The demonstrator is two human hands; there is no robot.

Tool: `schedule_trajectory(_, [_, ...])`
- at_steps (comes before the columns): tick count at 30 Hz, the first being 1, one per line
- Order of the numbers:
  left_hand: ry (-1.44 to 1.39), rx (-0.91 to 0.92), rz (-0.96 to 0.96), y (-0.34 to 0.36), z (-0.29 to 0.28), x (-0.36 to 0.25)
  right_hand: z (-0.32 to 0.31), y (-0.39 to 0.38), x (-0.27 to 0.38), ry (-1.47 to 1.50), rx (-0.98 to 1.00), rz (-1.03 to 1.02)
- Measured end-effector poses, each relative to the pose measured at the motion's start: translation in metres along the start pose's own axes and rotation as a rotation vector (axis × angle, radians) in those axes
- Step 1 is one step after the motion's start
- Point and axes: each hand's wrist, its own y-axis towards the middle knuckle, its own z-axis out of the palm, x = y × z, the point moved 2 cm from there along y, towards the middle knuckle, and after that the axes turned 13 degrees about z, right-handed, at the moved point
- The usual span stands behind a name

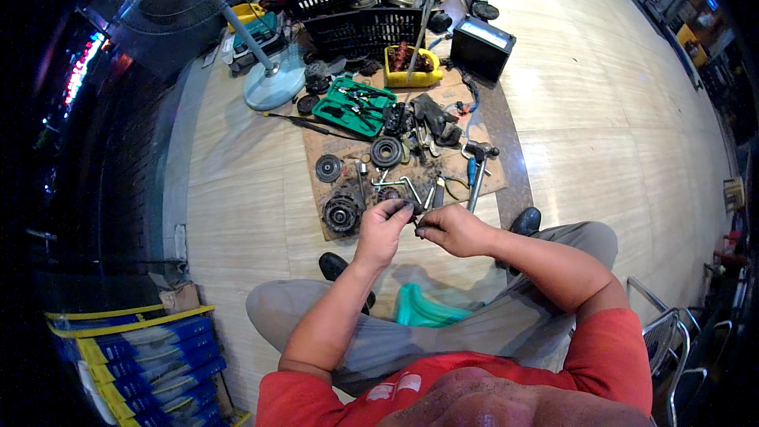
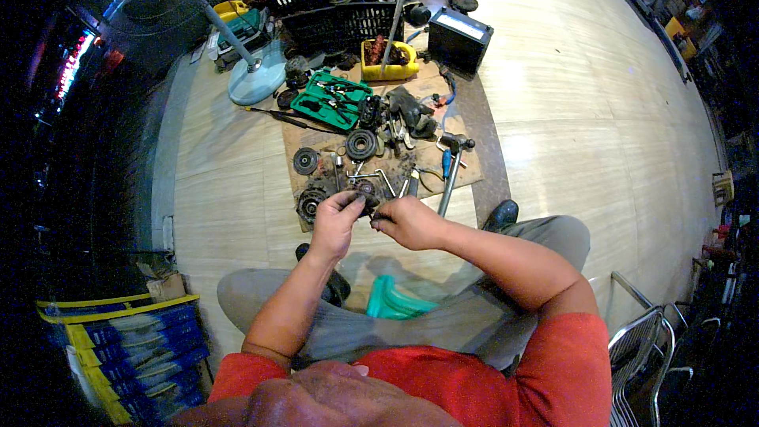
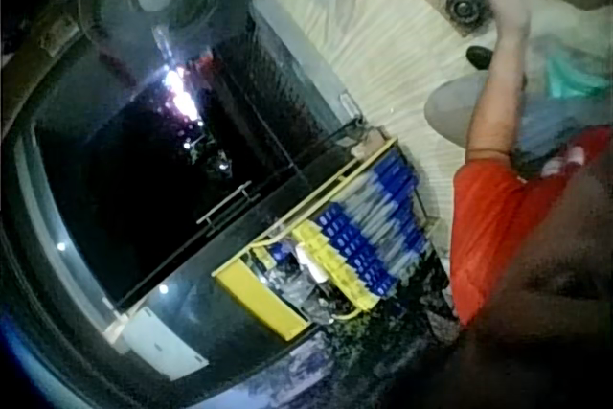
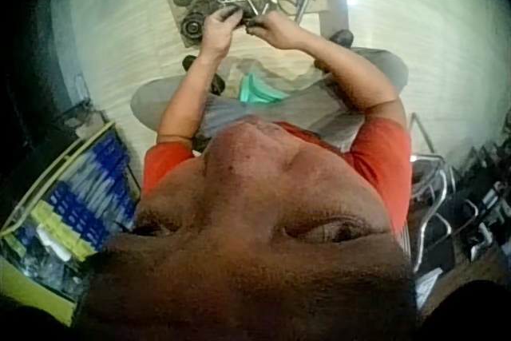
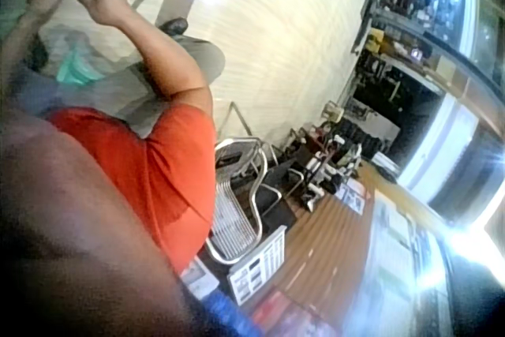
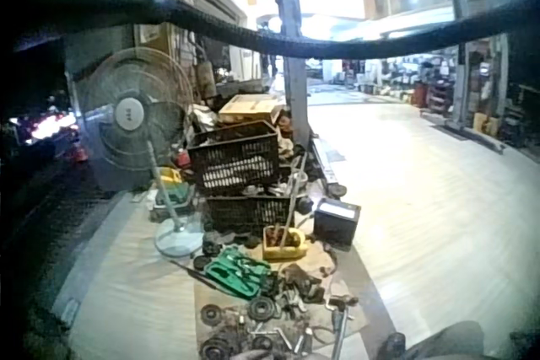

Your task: The person assembles a mechanical component with copper windings by hand, fitting internal parts together.

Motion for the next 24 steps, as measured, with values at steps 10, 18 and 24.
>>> schedule_trajectory(10, [0.178, -0.128, 0.014, 0.0, -0.006, 0.002, 0.002, 0.0, 0.0, -0.05, 0.006, -0.064])
schedule_trajectory(18, [0.003, -0.038, -0.012, 0.005, -0.007, 0.008, 0.0, 0.004, -0.003, -0.003, 0.028, 0.013])
schedule_trajectory(24, [0.255, -0.168, 0.003, 0.002, -0.006, 0.003, 0.0, 0.003, -0.004, -0.068, -0.008, -0.018])
